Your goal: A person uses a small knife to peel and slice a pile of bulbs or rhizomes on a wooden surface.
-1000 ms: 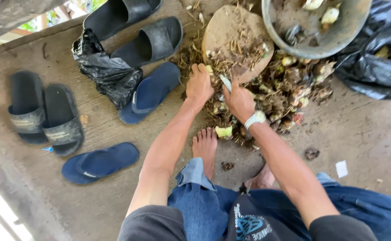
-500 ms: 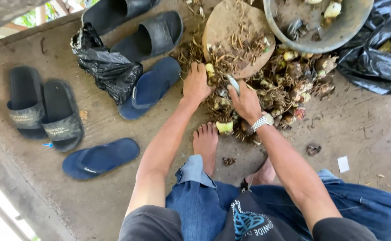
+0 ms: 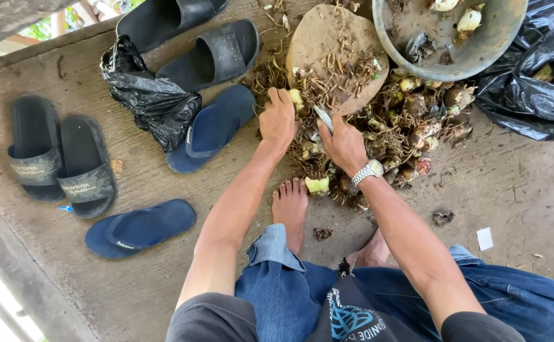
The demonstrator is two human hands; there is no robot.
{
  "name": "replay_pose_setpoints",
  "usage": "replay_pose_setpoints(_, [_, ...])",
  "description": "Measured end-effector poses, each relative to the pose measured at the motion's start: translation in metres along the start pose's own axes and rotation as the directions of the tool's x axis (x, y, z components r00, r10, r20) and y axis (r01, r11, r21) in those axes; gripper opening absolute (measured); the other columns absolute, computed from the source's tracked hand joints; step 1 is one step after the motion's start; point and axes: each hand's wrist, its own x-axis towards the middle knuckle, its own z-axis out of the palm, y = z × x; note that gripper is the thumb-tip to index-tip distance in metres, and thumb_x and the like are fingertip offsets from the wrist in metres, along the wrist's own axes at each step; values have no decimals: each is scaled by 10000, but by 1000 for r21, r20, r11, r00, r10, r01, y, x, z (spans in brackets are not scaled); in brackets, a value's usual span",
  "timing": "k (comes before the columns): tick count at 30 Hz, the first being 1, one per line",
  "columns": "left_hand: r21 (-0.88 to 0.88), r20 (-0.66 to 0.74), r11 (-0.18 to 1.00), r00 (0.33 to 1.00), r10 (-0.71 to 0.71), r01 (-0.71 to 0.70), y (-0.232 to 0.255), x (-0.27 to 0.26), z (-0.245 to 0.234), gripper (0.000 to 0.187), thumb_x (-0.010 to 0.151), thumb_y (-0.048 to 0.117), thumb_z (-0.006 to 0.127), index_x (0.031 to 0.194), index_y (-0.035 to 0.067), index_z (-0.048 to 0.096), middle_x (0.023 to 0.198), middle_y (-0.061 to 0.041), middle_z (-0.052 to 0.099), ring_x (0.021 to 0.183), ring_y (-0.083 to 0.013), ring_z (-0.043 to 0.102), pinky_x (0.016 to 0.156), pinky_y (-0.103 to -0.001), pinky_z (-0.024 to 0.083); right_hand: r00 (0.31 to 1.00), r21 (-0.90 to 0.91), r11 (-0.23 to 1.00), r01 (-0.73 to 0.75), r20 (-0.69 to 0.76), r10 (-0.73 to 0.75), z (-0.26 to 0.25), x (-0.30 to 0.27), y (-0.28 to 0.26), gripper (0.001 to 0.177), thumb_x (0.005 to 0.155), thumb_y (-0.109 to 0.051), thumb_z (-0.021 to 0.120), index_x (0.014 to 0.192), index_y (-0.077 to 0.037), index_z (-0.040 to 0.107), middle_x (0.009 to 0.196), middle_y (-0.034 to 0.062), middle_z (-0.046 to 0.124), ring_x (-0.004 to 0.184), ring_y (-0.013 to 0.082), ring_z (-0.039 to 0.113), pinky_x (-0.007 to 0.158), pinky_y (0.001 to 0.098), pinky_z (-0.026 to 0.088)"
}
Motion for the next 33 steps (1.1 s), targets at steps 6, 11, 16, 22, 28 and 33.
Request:
replay_pose_setpoints(6, [0, -42, 1000, 999, -12, 12, -3, -1, 51, 232, 932, 165, 689, 996, 41, 504, 1089, -177, 539, 526, -117, 644, 395, -265, 604, 1000, -41, 999, 25, -1, -25, 10, 16, 7, 526, 1157, -424, 400, 1072, 52, 606, 541, 162, 561, 451, 267, 607, 400, 323, 442])
replay_pose_setpoints(11, [-21, -53, 1000, 999, -12, 11, -4, -6, 66, 209, 922, 140, 669, 984, 51, 490, 1080, -158, 547, 523, -132, 654, 390, -294, 590, 999, -65, 998, 0, 44, 3, 12, 6, 14, 527, 1150, -403, 398, 1106, 79, 607, 561, 181, 583, 459, 290, 621, 380, 344, 451])
replay_pose_setpoints(16, [-39, -76, 999, 997, -16, 13, -2, -3, 47, 184, 902, 137, 646, 983, 56, 503, 1022, -105, 512, 562, -192, 665, 405, -355, 577, 999, -98, 995, -24, 33, 27, 29, 35, 22, 470, 1139, -392, 435, 1074, 40, 608, 575, 171, 595, 469, 284, 633, 366, 346, 456])
replay_pose_setpoints(22, [-112, 5, 994, 1000, -14, 15, -6, 1, 13, 235, 903, 140, 665, 1015, 66, 472, 1086, -136, 511, 556, -171, 658, 432, -313, 613, 996, -155, 988, -10, 83, 23, 21, 26, 22, 547, 1130, -423, 430, 1235, 91, 585, 689, 269, 662, 578, 369, 705, 418, 397, 546])
replay_pose_setpoints(28, [-491, 299, 859, 954, 6, 149, -33, 10, 33, 659, 764, 310, 849, 1195, 14, 447, 1290, -263, 453, 732, -378, 726, 603, -457, 641, 993, 67, 995, -70, 98, 63, 21, 11, 8, 639, 1145, -400, 374, 1332, 196, 510, 893, 378, 688, 742, 453, 728, 493, 452, 570])
replay_pose_setpoints(33, [-680, 613, 623, 766, 194, 387, -57, 4, 15, 953, 758, 491, 863, 1510, 105, 422, 1509, -172, 483, 1398, -391, 508, 1165, -516, 429, 802, 601, 532, -597, 434, 409, 26, -12, -1, 595, 1057, -513, 534, 1274, 34, 619, 648, 117, 601, 427, 194, 587, 386, 406, 586])
